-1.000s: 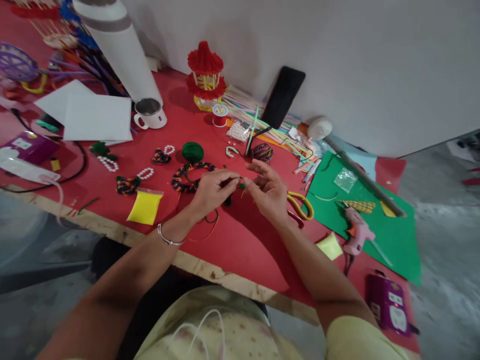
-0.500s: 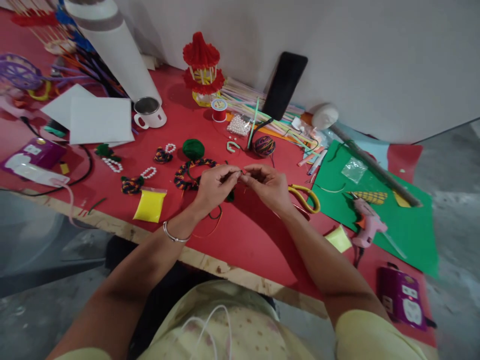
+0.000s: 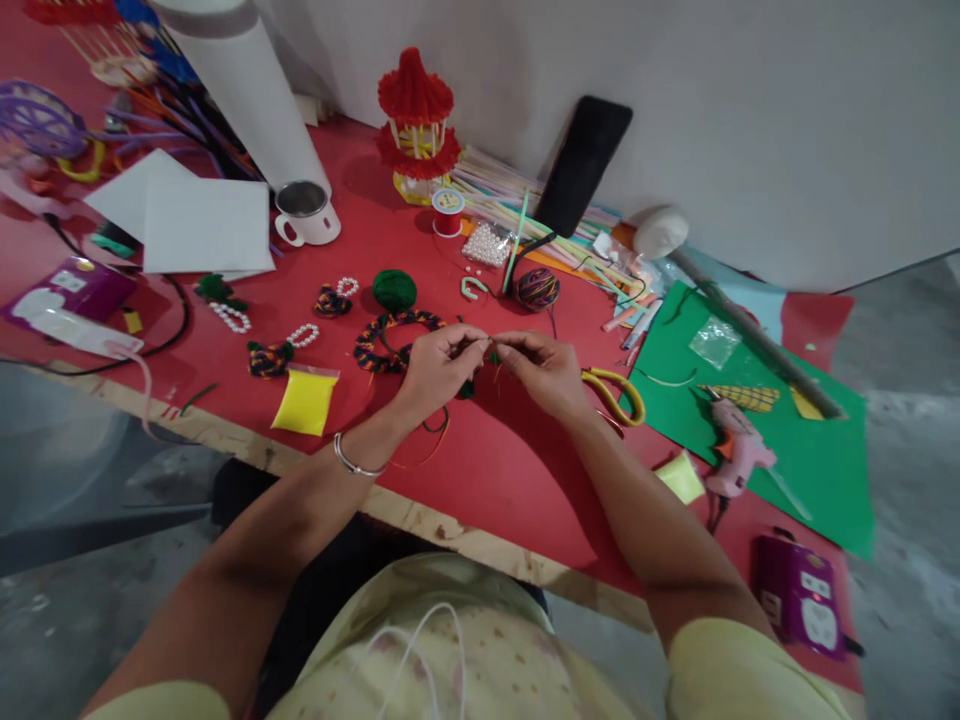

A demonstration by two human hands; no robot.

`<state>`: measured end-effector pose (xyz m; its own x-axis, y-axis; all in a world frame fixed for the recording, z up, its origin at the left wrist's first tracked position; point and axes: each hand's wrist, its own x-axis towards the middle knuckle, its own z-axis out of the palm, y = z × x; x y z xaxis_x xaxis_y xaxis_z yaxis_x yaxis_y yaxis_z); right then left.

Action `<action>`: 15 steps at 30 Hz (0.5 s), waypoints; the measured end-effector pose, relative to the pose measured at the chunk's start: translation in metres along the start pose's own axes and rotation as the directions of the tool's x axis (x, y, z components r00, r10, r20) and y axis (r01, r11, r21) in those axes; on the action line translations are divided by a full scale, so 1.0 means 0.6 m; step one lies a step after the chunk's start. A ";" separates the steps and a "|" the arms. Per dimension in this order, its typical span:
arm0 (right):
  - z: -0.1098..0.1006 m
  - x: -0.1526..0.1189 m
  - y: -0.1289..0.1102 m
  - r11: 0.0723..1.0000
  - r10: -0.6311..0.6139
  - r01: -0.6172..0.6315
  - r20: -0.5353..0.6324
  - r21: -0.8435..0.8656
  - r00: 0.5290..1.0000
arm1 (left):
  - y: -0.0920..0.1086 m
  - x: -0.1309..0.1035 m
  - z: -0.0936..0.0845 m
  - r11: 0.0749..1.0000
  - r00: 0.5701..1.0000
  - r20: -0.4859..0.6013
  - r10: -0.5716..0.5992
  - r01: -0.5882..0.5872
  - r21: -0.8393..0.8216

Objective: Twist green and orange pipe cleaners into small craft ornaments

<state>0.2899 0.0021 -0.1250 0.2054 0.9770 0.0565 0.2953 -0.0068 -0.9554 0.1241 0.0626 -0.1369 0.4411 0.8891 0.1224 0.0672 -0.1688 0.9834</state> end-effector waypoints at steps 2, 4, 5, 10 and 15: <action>-0.001 -0.001 0.000 0.999 0.049 -0.049 0.023 -0.002 0.999 | -0.003 0.001 0.000 1.000 1.000 0.016 0.007 -0.007 0.002; -0.001 -0.001 0.000 0.990 0.131 -0.133 0.052 0.045 0.990 | -0.007 0.002 0.001 1.000 1.000 0.022 0.013 -0.013 0.007; 0.000 0.000 0.000 0.981 0.172 -0.176 0.064 0.080 0.983 | -0.009 0.003 0.001 1.000 1.000 0.020 0.013 -0.013 0.007; -0.003 0.005 0.008 0.953 0.262 -0.268 0.055 0.141 0.963 | -0.011 0.005 -0.001 1.000 1.000 0.003 -0.021 0.021 0.001; -0.011 0.007 0.009 0.991 0.094 -0.091 0.022 -0.103 0.995 | -0.008 0.008 -0.005 1.000 1.000 -0.009 -0.030 0.030 0.010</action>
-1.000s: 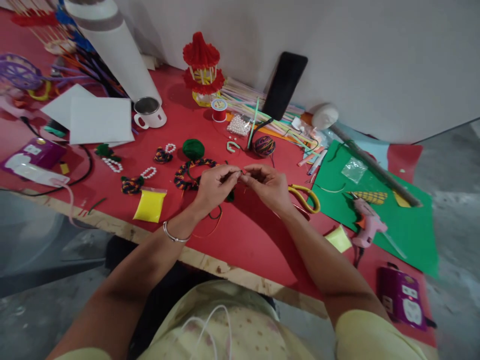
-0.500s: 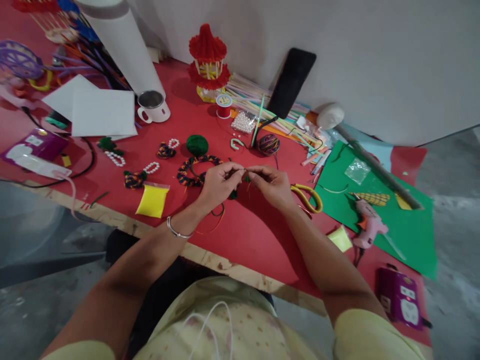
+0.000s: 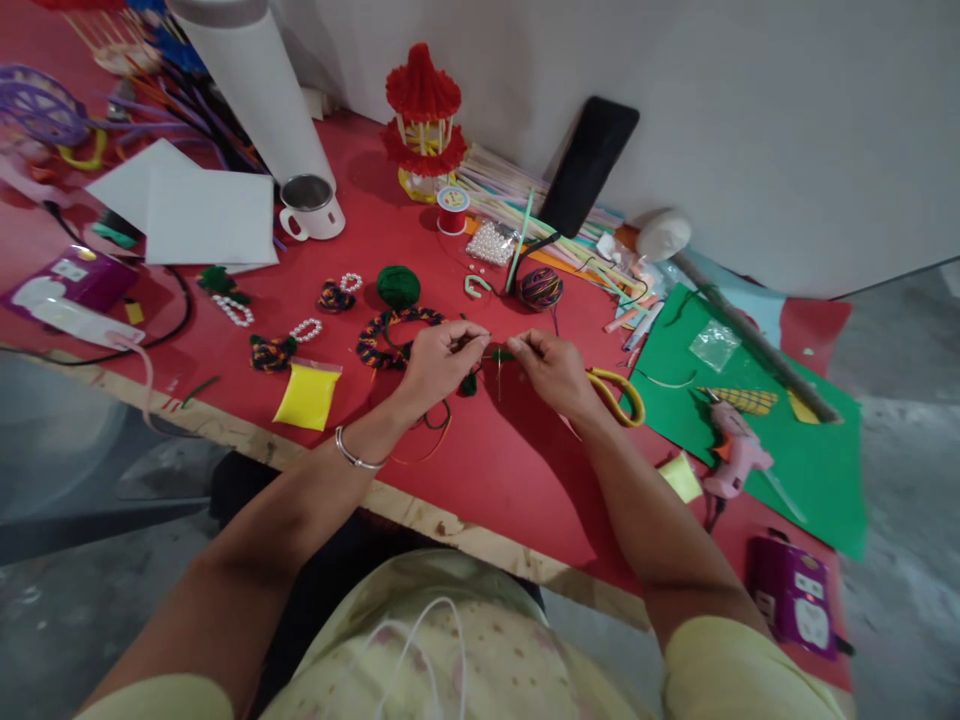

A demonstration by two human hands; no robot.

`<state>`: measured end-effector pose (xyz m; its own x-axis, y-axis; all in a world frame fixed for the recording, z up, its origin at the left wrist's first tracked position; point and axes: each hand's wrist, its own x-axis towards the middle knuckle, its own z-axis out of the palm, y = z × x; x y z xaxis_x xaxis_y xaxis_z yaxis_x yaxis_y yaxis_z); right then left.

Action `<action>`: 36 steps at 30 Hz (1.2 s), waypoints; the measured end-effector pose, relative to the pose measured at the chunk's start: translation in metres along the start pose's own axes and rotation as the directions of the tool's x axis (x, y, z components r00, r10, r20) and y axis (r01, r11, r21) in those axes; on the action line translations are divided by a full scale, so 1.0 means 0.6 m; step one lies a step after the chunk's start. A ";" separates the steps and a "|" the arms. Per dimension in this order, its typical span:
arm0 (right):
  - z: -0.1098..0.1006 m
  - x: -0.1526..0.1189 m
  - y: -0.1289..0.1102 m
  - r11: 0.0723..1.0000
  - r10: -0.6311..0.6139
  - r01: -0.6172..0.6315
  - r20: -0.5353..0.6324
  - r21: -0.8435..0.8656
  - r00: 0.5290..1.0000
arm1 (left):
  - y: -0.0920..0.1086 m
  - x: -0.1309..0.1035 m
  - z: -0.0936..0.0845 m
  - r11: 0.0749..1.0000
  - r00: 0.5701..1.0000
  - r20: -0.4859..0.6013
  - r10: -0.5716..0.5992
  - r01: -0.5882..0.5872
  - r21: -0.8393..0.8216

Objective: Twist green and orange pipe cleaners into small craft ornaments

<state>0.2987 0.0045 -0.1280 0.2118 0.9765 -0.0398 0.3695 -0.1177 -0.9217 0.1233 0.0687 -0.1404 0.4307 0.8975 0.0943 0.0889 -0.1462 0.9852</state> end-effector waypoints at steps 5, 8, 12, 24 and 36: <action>-0.004 0.003 -0.020 0.872 0.216 -0.244 0.113 0.425 0.970 | -0.010 0.005 -0.001 1.000 1.000 -0.009 -0.015 0.015 -0.012; -0.010 0.009 -0.032 0.733 0.218 -0.302 0.209 0.610 0.953 | -0.014 0.007 -0.002 0.999 1.000 -0.021 -0.016 0.015 -0.038; -0.006 0.010 -0.025 0.724 0.189 -0.251 0.165 0.643 0.968 | -0.012 0.007 -0.001 0.996 0.999 -0.015 -0.048 0.047 -0.074; 0.022 0.014 0.013 0.944 -0.285 0.299 0.107 -0.143 0.952 | -0.024 0.014 -0.006 0.985 0.985 -0.036 -0.169 0.167 -0.051; 0.047 0.002 0.017 0.997 -0.076 0.073 0.107 0.036 0.991 | -0.019 0.015 -0.013 0.986 0.986 -0.036 -0.164 0.164 -0.027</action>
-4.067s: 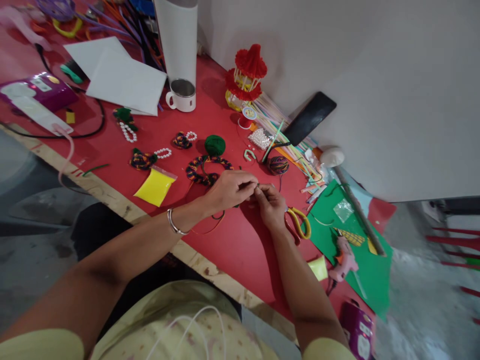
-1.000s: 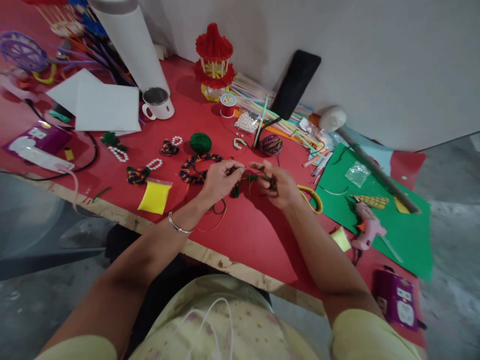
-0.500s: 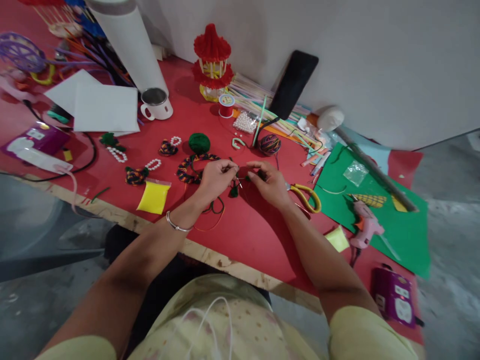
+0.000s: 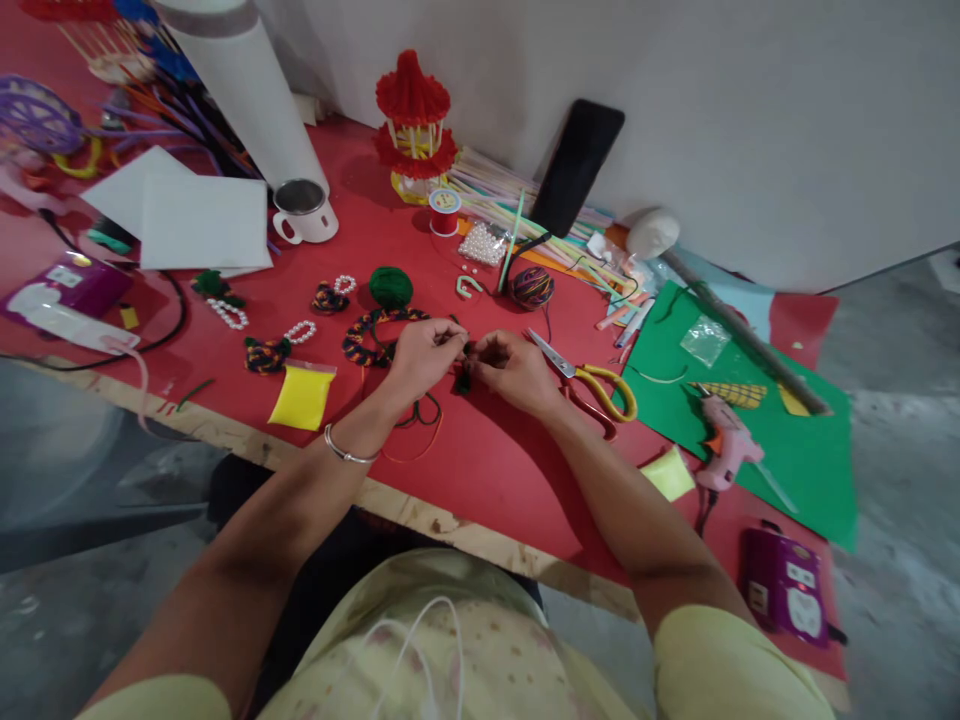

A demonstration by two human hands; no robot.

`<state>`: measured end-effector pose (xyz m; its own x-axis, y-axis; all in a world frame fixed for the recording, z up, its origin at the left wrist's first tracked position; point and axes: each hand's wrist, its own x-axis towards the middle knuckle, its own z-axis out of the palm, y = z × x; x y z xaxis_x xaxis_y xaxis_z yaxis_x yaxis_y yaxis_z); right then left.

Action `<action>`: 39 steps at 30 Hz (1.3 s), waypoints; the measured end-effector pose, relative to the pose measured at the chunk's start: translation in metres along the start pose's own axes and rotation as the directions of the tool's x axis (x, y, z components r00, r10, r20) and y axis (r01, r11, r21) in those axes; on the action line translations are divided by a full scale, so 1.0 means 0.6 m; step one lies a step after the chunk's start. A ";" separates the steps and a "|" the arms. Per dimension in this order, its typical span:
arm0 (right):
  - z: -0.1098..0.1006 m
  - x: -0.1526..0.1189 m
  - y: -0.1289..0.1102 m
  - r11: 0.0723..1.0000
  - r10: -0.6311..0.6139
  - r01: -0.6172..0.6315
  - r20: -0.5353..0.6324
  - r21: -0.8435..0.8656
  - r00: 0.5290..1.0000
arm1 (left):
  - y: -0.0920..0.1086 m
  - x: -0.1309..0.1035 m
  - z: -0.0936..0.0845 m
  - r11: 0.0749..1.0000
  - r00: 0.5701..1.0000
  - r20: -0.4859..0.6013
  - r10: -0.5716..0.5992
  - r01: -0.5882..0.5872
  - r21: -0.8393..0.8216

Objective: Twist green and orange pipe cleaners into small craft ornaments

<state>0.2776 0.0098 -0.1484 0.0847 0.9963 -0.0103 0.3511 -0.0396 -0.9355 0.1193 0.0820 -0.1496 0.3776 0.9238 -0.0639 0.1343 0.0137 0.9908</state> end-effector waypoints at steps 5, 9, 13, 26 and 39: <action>0.003 0.006 0.002 0.962 0.112 -0.122 0.053 0.243 0.992 | 0.004 -0.003 0.001 0.995 0.999 0.031 -0.017 0.020 -0.093; -0.005 0.006 0.001 0.915 0.136 -0.145 0.049 0.376 0.989 | 0.008 -0.005 0.001 0.991 0.998 0.043 -0.040 0.045 -0.128; -0.007 0.005 0.000 0.924 0.087 -0.092 0.030 0.371 0.996 | 0.012 -0.006 0.002 0.989 0.998 0.053 -0.043 0.050 -0.139; -0.010 0.000 -0.005 0.969 0.125 -0.101 -0.093 0.225 0.988 | 0.016 -0.009 0.001 0.998 0.997 0.070 0.039 -0.034 -0.058; -0.009 0.001 0.006 0.992 0.008 0.011 -0.142 0.129 0.990 | 0.011 -0.011 -0.004 0.983 0.976 0.142 0.162 -0.172 0.057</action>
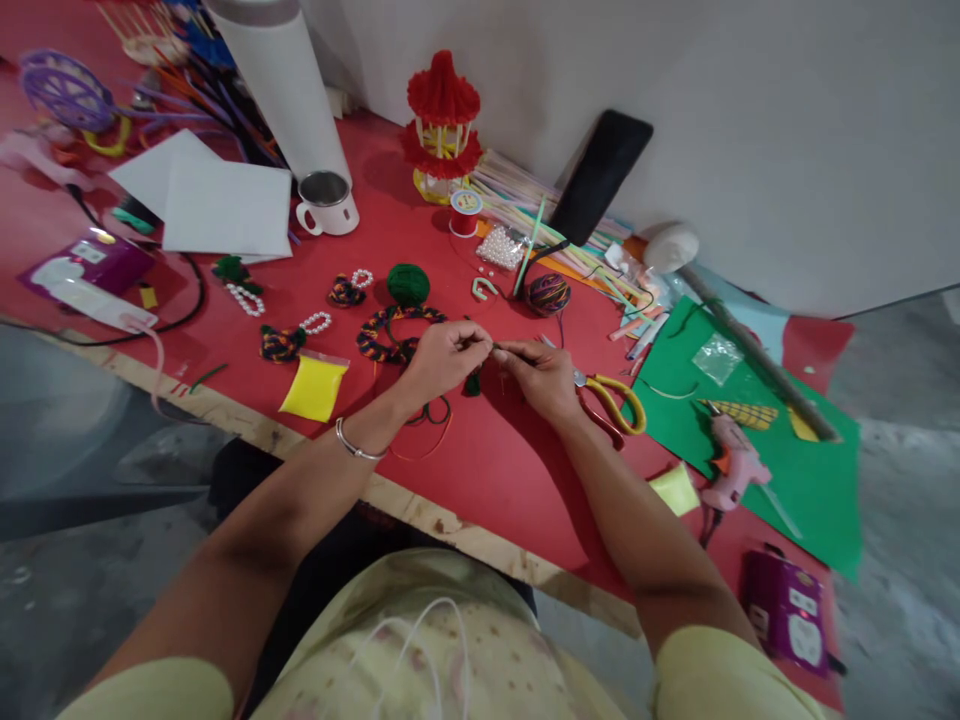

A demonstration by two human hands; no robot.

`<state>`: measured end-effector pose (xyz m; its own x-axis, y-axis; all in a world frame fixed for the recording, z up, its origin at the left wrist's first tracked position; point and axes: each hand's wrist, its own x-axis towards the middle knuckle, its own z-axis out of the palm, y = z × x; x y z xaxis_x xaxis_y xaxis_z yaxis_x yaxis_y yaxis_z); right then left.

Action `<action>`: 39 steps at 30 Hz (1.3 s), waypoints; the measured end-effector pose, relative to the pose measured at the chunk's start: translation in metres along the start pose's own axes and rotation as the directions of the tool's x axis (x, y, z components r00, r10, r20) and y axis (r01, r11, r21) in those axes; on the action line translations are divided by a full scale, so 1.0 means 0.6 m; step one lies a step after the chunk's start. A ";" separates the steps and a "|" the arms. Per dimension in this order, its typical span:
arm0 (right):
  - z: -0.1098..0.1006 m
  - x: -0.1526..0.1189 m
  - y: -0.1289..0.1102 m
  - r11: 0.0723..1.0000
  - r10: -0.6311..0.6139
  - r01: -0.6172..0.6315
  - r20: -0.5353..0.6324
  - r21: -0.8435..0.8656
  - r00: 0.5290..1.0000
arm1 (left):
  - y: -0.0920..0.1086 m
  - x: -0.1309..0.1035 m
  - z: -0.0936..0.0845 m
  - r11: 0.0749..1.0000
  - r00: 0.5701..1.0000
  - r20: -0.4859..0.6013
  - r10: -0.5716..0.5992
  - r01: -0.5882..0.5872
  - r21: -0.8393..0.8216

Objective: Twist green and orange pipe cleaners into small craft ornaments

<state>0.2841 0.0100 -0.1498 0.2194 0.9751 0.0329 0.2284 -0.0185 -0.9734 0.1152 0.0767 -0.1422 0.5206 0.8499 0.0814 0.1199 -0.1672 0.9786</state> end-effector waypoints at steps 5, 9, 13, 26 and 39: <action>-0.001 -0.001 0.002 0.998 -0.053 0.053 0.011 -0.024 0.999 | 0.002 -0.001 0.000 1.000 1.000 0.014 -0.019 0.019 -0.018; 0.000 -0.002 0.004 0.998 -0.057 0.057 0.015 -0.017 0.998 | 0.004 -0.002 0.001 0.999 1.000 0.010 -0.023 0.023 -0.025; 0.000 -0.003 0.003 0.998 -0.063 0.063 0.011 -0.015 0.998 | 0.005 -0.001 0.002 0.999 1.000 0.006 -0.016 0.017 -0.028; 0.005 -0.006 -0.010 1.000 -0.006 0.005 -0.048 -0.025 0.999 | 0.000 0.001 0.003 1.000 1.000 -0.009 -0.015 0.015 0.013; 0.005 -0.007 -0.006 1.000 0.013 -0.013 -0.042 -0.007 0.999 | 0.001 0.000 0.004 0.999 0.999 -0.026 -0.019 0.018 -0.038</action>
<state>0.2795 0.0067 -0.1473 0.2618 0.9647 0.0297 0.2320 -0.0331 -0.9721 0.1175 0.0754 -0.1422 0.4962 0.8656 0.0675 0.0973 -0.1327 0.9864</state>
